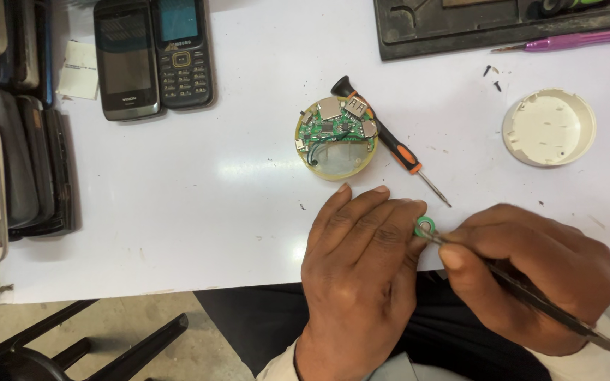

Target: The person removes the top cover of a small circular electronic device, then uses a screwdriver and tweezers to detach and clean a green cylindrical battery. The battery is reinserted into the device, and the cover is placed back on top.

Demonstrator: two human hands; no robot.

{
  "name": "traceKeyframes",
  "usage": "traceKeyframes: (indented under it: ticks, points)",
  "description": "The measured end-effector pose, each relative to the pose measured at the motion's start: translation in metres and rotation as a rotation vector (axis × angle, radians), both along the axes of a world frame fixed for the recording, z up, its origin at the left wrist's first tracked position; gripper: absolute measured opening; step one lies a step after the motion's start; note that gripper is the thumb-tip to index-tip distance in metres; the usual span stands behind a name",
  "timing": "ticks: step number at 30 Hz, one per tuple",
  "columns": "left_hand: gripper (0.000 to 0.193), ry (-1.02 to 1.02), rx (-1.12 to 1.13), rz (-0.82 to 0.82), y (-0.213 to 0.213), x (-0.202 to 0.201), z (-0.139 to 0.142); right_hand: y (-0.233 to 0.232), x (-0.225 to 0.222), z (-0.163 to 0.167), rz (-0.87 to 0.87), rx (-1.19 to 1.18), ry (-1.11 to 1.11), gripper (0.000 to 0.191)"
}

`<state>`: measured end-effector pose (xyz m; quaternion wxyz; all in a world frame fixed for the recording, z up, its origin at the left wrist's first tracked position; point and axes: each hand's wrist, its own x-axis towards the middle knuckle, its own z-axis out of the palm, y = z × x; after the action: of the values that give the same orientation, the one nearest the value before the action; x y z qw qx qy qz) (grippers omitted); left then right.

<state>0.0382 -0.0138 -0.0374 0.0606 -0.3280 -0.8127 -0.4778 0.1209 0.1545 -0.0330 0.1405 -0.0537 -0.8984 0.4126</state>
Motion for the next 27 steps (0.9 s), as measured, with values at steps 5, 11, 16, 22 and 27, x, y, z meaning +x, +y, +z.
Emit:
traceKeyframes:
  ticks: [5, 11, 16, 22, 27]
  points:
    - [0.028, 0.003, -0.001, -0.005, 0.001, 0.000, 0.000, -0.003, -0.003, 0.002, -0.072, -0.005, 0.038, 0.016]
    - [0.027, -0.001, 0.005, 0.001, 0.000, 0.000, 0.001, -0.001, -0.001, 0.002, -0.033, -0.020, 0.037, 0.016]
    - [0.026, 0.010, 0.008, 0.010, 0.001, -0.002, 0.004, 0.003, 0.005, 0.001, -0.085, -0.058, 0.039, 0.016]
    - [0.025, -0.039, 0.026, 0.009, 0.002, -0.003, 0.009, -0.003, 0.005, -0.012, -0.310, -0.408, 0.215, 0.021]
    - [0.022, -0.023, 0.080, 0.021, 0.001, -0.003, 0.010, -0.004, 0.002, -0.009, -0.334, -0.254, 0.183, 0.025]
